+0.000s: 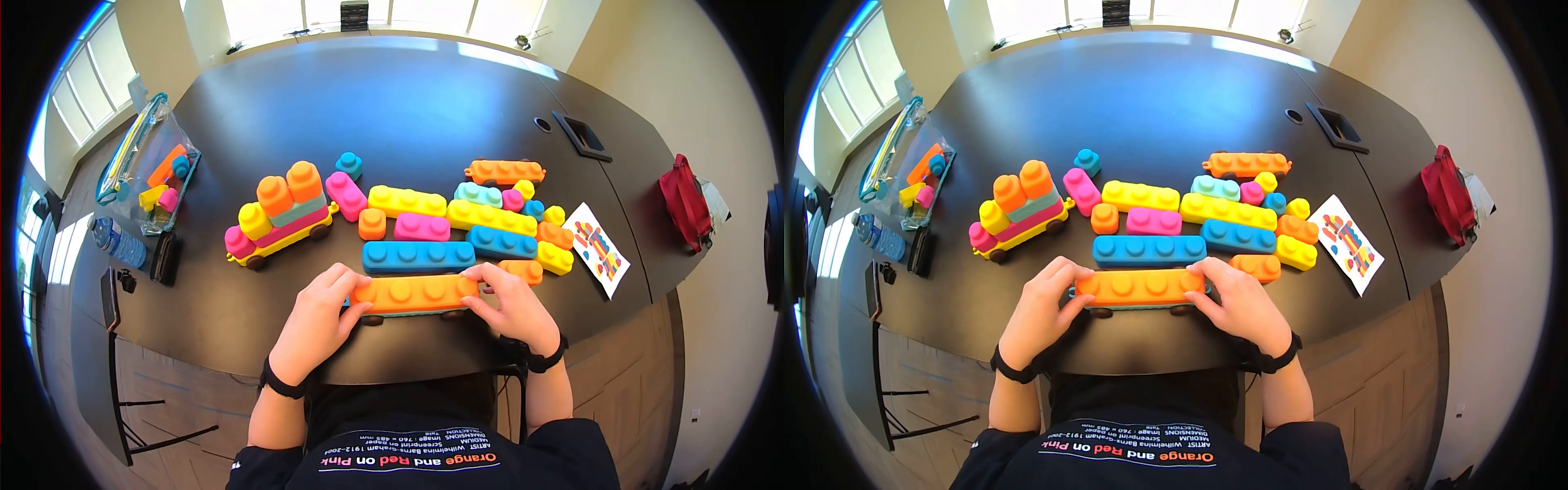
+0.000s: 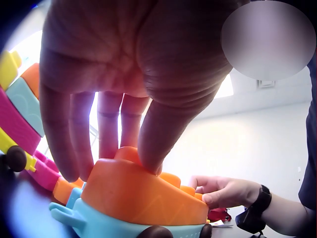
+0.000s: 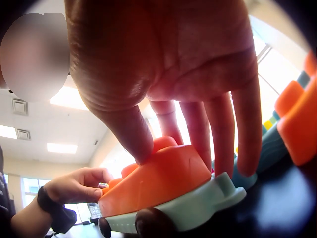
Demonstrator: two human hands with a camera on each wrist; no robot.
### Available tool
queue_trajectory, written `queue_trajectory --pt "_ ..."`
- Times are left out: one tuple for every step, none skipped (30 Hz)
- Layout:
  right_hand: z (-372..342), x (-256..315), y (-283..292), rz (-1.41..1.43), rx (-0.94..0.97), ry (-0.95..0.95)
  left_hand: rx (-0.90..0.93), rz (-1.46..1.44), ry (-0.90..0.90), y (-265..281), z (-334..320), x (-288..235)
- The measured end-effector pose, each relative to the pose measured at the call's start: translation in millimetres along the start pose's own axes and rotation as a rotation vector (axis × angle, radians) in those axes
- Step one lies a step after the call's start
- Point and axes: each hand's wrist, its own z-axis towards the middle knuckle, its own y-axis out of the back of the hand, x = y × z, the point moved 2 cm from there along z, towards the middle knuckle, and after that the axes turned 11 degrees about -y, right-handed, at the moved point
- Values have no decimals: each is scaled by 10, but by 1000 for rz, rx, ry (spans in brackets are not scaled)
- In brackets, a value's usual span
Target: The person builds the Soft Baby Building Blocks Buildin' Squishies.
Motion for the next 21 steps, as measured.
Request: queue_trajectory --pt "4 -2 3 -1 1 4 -4 2 1 0 5 5" --pt "3 -6 1 -4 -5 5 -1 3 -5 0 8 8" --pt "0 -10 -4 -6 -10 6 2 4 -11 0 5 10" --pt "-5 -16 -12 -5 -6 7 1 4 -7 3 4 14" --pt "-8 -25 -17 5 -13 4 6 -3 -13 7 9 18" --pt "-10 -29 -17 16 -22 2 10 -11 -21 11 14 18" --pt "-12 -26 -11 15 -23 4 9 -9 -23 19 18 15" --pt "-13 -21 -4 8 -17 -2 20 -23 -11 26 24 13" --pt "-14 -21 0 0 -11 -10 31 -38 2 29 29 14" --pt "-17 -25 0 -1 -11 -9 30 -38 1 28 33 16" --pt "-20 -33 -3 3 -17 -8 27 -30 -15 24 37 16" --pt "-22 -37 -7 7 -22 -8 25 -21 -31 22 41 15" --pt "-22 -36 -14 7 -22 -7 25 -20 -30 22 45 14" --pt "-21 -28 -18 25 -46 17 33 -16 -32 22 47 9" --pt "-21 -19 -17 43 -70 42 41 -11 -32 28 48 3" --pt "-18 -14 -16 44 -69 45 39 -9 -31 54 66 9" --pt "-17 -8 -15 32 -75 50 104 3 -45 88 106 27" --pt "-21 -3 -22 23 -80 53 171 14 -58 132 155 53" --pt "-24 -1 -31 26 -79 55 226 6 -90 198 240 97" --pt "-20 4 -35 22 -85 58 257 -2 -91 249 363 131" --pt "-14 9 -40 17 -90 61 288 -10 -92 287 497 159"
